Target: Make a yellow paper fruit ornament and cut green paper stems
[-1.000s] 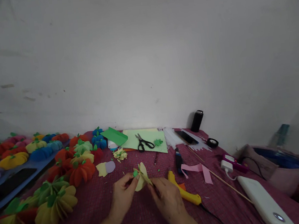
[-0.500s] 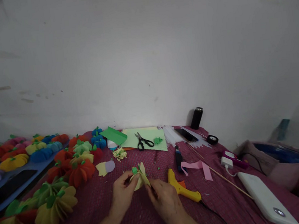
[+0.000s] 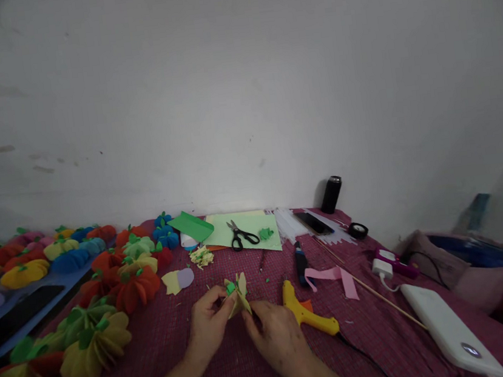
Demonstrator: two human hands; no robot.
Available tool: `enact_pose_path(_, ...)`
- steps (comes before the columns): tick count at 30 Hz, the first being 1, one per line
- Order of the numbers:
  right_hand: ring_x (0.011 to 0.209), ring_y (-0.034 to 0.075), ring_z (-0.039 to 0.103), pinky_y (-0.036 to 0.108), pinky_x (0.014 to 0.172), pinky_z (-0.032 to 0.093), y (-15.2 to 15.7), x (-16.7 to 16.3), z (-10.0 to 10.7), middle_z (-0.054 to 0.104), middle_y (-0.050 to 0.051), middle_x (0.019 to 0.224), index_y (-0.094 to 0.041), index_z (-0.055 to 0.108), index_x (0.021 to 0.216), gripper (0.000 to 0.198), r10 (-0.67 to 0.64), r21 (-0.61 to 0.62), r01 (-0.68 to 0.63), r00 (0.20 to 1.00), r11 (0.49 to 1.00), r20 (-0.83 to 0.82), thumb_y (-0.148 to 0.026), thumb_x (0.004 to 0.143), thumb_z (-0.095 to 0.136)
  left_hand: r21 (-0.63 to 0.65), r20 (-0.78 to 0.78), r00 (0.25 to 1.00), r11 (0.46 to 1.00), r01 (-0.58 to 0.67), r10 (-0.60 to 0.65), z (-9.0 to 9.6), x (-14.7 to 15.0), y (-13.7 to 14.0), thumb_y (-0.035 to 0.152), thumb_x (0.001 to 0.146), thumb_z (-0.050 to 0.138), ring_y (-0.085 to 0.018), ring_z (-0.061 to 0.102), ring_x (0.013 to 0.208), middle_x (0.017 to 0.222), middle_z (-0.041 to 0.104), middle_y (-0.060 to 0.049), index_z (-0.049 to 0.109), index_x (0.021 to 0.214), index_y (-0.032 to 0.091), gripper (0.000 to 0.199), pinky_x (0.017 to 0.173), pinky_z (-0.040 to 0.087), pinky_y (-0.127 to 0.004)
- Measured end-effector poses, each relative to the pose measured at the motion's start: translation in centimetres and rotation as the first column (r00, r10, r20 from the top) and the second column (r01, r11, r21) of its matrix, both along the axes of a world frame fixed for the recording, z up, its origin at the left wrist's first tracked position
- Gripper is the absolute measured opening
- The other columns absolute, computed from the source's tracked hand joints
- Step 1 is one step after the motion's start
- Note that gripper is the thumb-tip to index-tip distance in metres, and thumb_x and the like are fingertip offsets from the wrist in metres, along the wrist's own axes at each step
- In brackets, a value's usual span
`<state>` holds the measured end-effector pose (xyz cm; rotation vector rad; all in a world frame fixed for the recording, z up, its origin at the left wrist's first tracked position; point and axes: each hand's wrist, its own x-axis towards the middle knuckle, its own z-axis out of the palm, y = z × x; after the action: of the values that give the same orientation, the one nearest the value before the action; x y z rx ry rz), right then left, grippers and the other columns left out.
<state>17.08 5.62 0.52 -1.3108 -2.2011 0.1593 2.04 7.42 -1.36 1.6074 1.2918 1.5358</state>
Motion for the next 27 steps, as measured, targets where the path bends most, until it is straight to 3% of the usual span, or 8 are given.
enact_pose_path(8, 0.050, 0.014, 0.057, 0.026, 0.049, 0.029, 0.1, 0.0, -0.3, 0.064, 0.002, 0.059, -0.018, 0.061, 0.069, 0.028, -0.032, 0.027, 0.030, 0.998, 0.999, 0.045, -0.023, 0.088, 0.040, 0.015, -0.011, 1.000, 1.000, 0.007, -0.007, -0.5, 0.0, 0.2, 0.027, 0.078, 0.055, -0.011, 0.049, 0.059, 0.062, 0.056, 0.002, 0.060, 0.063, 0.016, 0.019, 0.055, 0.035, -0.020)
enact_pose_path(12, 0.047, 0.014, 0.056, 0.025, 0.047, 0.028, 0.7, 0.3, -0.5, 0.062, 0.003, 0.054, -0.017, 0.060, 0.064, 0.035, -0.085, 0.027, 0.085, 0.996, 0.996, 0.001, -0.028, 0.089, 0.038, -0.020, 0.046, 0.999, 0.999, 0.025, -0.024, -0.3, 0.0, 0.1, 0.031, 0.077, 0.059, -0.015, 0.057, 0.067, 0.077, 0.068, -0.003, 0.069, 0.084, 0.017, 0.019, 0.061, 0.042, -0.022)
enact_pose_path(16, 0.048, 0.015, 0.058, 0.024, 0.047, 0.030, 1.2, 0.7, -0.2, 0.063, 0.005, 0.053, -0.017, 0.060, 0.062, 0.038, -0.146, -0.004, 0.146, 0.989, 0.989, -0.033, -0.033, 0.089, 0.037, -0.042, 0.045, 0.999, 0.999, 0.005, -0.003, -0.1, -0.1, 0.0, 0.036, 0.079, 0.056, -0.018, 0.062, 0.074, 0.087, 0.071, -0.006, 0.071, 0.092, 0.019, 0.025, 0.066, 0.046, -0.025)
enact_pose_path(21, 0.048, 0.015, 0.060, 0.023, 0.047, 0.034, 1.1, 0.8, 0.3, 0.065, 0.004, 0.053, -0.018, 0.061, 0.065, 0.037, -0.139, -0.099, 0.130, 0.986, 0.987, -0.092, -0.035, 0.088, 0.038, -0.029, -0.045, 0.999, 1.000, 0.000, -0.001, -0.1, -0.3, -0.1, 0.036, 0.083, 0.052, -0.019, 0.062, 0.070, 0.082, 0.072, -0.004, 0.072, 0.087, 0.020, 0.026, 0.065, 0.045, -0.026)
enact_pose_path(27, 0.046, 0.015, 0.061, 0.021, 0.045, 0.036, 1.5, 1.1, 0.7, 0.066, 0.003, 0.051, -0.018, 0.061, 0.064, 0.037, -0.198, -0.176, 0.171, 0.969, 0.969, -0.145, -0.035, 0.087, 0.038, -0.089, -0.029, 0.999, 0.996, 0.032, -0.034, -0.2, -0.1, 0.2, 0.038, 0.079, 0.055, -0.018, 0.061, 0.067, 0.080, 0.071, -0.003, 0.071, 0.092, 0.019, 0.027, 0.060, 0.043, -0.024)
